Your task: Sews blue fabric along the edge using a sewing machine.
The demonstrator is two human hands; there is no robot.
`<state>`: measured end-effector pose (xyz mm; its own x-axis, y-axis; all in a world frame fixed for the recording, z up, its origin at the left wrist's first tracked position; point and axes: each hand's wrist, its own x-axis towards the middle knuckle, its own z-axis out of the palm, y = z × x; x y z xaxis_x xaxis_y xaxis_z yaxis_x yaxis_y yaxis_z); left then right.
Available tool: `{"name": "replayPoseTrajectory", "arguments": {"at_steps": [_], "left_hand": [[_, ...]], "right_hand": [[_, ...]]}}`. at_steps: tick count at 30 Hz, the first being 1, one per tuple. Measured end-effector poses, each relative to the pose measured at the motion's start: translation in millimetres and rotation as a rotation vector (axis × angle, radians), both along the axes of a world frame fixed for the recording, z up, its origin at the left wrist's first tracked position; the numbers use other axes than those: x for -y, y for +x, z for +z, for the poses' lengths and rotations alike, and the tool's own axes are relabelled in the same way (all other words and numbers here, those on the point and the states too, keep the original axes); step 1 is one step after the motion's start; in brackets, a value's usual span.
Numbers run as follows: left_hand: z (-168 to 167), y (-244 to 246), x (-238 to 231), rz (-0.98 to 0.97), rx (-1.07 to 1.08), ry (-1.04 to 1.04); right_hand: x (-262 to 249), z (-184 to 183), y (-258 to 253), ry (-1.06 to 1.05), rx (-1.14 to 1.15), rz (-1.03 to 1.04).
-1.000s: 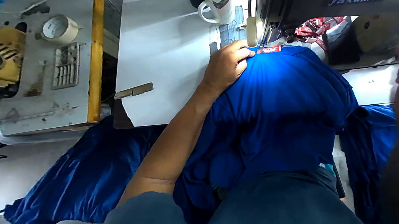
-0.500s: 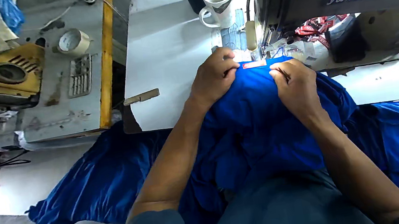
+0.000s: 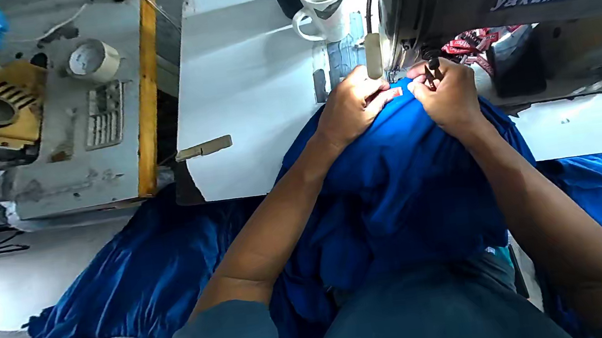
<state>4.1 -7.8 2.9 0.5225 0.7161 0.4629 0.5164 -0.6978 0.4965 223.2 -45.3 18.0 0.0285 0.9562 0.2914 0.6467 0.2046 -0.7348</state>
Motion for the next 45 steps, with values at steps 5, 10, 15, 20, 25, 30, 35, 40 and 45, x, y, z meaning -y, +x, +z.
{"name": "replayPoseTrajectory", "arguments": {"at_steps": [5, 10, 15, 20, 25, 30, 35, 40, 45], "left_hand": [[0.4, -1.1, -4.7, 0.001, -0.01, -0.028], [1.6, 1.7, -3.7, 0.022, 0.011, -0.044], [2.4, 1.5, -10.4, 0.078, 0.06, -0.128], [6.5, -1.3, -12.9, 0.056, 0.086, -0.2], [4.3, -3.7, -15.0, 0.021, 0.122, -0.223], [1.8, -5.0, -17.1, -0.019, 0.173, -0.221], [1.1, -4.9, -16.8, -0.024, 0.191, -0.227], [2.7, -4.3, -15.0, -0.017, 0.194, -0.244], [5.1, -3.6, -11.1, 0.004, 0.225, -0.247]], "right_hand": [[-1.3, 1.4, 1.0, -0.019, -0.077, 0.008], [10.2, 4.2, -6.2, 0.023, -0.055, 0.01], [30.5, 8.9, -27.1, 0.152, -0.057, -0.078], [31.1, -0.2, -45.7, 0.078, -0.106, -0.129], [28.3, -3.3, -48.4, 0.063, -0.124, -0.139], [27.5, -2.4, -49.1, 0.039, -0.157, -0.147], [28.0, -3.2, -50.6, 0.053, -0.159, -0.147], [27.4, -4.9, -55.8, 0.093, -0.116, -0.179], [24.9, -0.5, -59.2, 0.068, -0.005, -0.193]]}}
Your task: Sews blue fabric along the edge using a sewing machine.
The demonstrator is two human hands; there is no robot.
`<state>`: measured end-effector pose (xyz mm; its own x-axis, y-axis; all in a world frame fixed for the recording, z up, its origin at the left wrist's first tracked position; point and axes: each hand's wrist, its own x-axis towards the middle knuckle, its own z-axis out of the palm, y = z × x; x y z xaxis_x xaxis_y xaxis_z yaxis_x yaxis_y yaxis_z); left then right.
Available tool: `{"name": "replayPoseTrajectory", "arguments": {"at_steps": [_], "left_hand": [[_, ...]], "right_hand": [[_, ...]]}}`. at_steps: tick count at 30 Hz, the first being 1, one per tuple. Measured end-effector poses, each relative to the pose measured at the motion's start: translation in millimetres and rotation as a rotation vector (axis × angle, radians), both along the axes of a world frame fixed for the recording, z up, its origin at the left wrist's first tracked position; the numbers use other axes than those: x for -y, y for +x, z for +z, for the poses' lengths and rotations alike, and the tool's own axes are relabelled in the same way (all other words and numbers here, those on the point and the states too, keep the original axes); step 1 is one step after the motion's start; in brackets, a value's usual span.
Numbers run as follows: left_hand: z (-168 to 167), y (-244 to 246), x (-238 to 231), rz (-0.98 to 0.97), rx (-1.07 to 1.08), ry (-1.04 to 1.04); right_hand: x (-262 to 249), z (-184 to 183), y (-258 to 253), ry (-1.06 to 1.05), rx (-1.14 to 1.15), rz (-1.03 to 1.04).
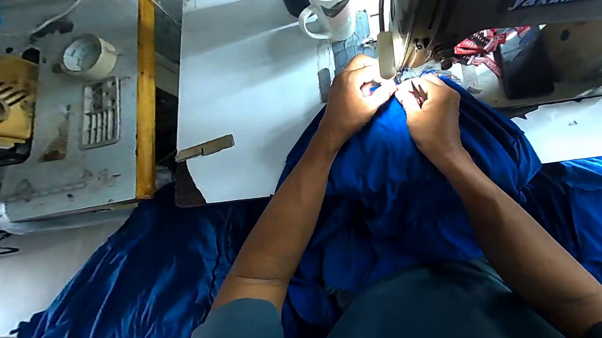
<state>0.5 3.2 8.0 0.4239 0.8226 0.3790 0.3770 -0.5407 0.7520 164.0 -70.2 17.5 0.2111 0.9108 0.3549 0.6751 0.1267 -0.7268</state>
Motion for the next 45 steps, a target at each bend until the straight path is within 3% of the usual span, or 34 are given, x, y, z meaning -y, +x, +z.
{"name": "replayPoseTrajectory", "arguments": {"at_steps": [13, 31, 36, 45], "left_hand": [[0.2, -4.7, 0.2, -0.104, 0.062, 0.111], [0.3, -0.1, 2.3, -0.084, -0.015, -0.059], [5.6, -1.3, -1.7, -0.116, -0.099, -0.073], [14.6, 9.1, -11.9, -0.077, -0.333, -0.106]], "right_hand": [[-5.6, 6.8, 5.4, -0.151, 0.0, 0.079], [-2.3, 3.5, 10.3, -0.044, -0.029, 0.124], [6.4, 22.3, 43.1, -0.096, 0.127, 0.152], [16.3, -2.2, 59.6, -0.003, 0.308, 0.206]]}}
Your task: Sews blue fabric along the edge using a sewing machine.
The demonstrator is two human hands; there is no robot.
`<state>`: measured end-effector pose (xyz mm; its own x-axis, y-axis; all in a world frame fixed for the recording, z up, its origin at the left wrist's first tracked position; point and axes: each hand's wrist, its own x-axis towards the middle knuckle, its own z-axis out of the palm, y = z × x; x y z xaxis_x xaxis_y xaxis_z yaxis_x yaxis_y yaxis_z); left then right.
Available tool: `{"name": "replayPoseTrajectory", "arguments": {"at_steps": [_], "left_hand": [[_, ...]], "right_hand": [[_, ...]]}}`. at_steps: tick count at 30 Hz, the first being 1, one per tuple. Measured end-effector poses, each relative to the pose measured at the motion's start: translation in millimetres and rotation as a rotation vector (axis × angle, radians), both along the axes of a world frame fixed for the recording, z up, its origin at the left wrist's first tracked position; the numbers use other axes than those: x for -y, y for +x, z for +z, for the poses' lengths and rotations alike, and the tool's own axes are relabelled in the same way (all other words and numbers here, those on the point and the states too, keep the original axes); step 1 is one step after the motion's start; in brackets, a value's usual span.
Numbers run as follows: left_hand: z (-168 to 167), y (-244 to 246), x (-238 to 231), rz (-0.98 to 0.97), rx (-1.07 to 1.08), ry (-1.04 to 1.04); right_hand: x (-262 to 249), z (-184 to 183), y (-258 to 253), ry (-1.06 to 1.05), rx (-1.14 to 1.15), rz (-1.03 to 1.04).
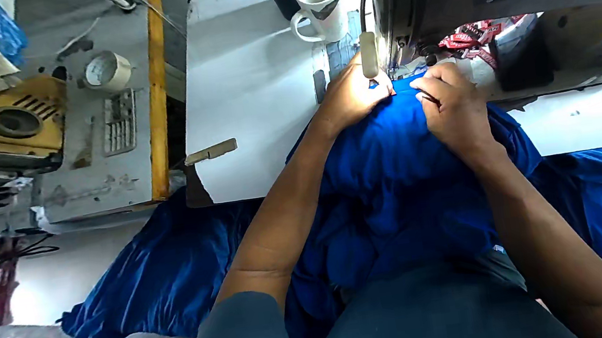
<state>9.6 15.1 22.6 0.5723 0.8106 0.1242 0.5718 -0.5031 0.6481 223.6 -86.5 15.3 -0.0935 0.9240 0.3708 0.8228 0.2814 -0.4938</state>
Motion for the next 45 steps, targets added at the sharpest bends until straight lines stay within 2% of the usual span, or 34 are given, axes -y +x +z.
{"name": "replayPoseTrajectory", "arguments": {"at_steps": [7, 14, 32, 45], "left_hand": [[-4.2, 6.6, -0.7, 0.073, -0.033, 0.0], [1.6, 9.9, -0.6, 0.09, -0.081, -0.026], [10.6, 13.8, 1.4, 0.072, -0.017, -0.09], [-4.9, 22.6, 8.0, 0.278, 0.026, -0.097]], "right_hand": [[-12.1, 3.4, 11.4, -0.016, 0.143, 0.135], [-10.9, 0.7, 12.2, -0.005, 0.147, 0.121], [3.5, -0.2, 8.8, 0.015, 0.156, 0.13], [6.9, 0.2, 7.8, 0.013, 0.144, 0.136]]}}
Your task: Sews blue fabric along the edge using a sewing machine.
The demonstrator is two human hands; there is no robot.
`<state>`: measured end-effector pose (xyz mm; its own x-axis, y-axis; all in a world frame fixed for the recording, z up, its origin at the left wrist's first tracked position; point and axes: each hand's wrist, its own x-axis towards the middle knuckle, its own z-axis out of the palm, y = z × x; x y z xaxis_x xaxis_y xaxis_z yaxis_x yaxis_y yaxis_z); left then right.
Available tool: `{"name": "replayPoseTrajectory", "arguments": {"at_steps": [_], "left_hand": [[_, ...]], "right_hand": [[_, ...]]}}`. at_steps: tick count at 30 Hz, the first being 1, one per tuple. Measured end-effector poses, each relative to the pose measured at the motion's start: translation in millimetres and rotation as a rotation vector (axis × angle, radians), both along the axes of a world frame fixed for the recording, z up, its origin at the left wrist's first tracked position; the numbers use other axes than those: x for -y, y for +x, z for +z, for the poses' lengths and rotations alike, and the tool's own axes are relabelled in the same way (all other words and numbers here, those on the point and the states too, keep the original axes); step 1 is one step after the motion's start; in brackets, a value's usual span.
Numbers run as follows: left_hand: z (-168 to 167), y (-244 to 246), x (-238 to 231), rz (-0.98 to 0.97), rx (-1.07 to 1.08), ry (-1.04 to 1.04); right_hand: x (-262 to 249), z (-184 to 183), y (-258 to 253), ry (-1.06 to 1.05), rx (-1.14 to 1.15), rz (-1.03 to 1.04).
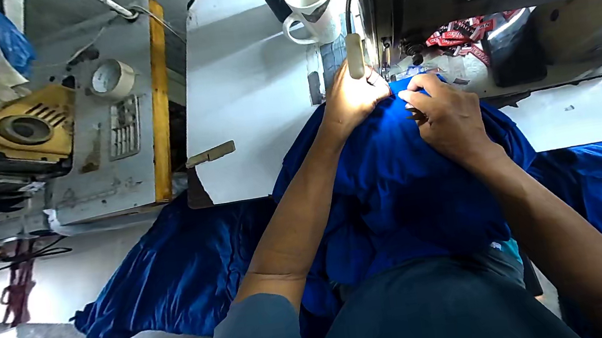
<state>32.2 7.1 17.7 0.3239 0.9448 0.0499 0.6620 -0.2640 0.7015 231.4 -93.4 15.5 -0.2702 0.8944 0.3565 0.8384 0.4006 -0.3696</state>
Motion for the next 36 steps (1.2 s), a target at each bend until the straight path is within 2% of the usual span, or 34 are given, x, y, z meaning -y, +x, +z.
{"name": "replayPoseTrajectory", "arguments": {"at_steps": [11, 17, 26, 36], "left_hand": [[2.6, -1.3, -2.3, 0.026, -0.12, -0.015], [4.5, -27.9, 5.9, -0.158, 0.08, 0.183], [-8.6, -54.1, 19.6, -0.333, 0.178, 0.382], [-8.8, -50.5, 23.3, -0.409, -0.102, 0.483]], "right_hand": [[-7.3, 4.3, -5.0, -0.048, 0.097, 0.048], [-10.1, 14.1, -9.2, -0.102, 0.165, 0.056], [-7.9, 13.5, -13.9, -0.053, 0.174, 0.066], [-9.6, 7.6, -13.9, -0.031, 0.201, 0.055]]}}
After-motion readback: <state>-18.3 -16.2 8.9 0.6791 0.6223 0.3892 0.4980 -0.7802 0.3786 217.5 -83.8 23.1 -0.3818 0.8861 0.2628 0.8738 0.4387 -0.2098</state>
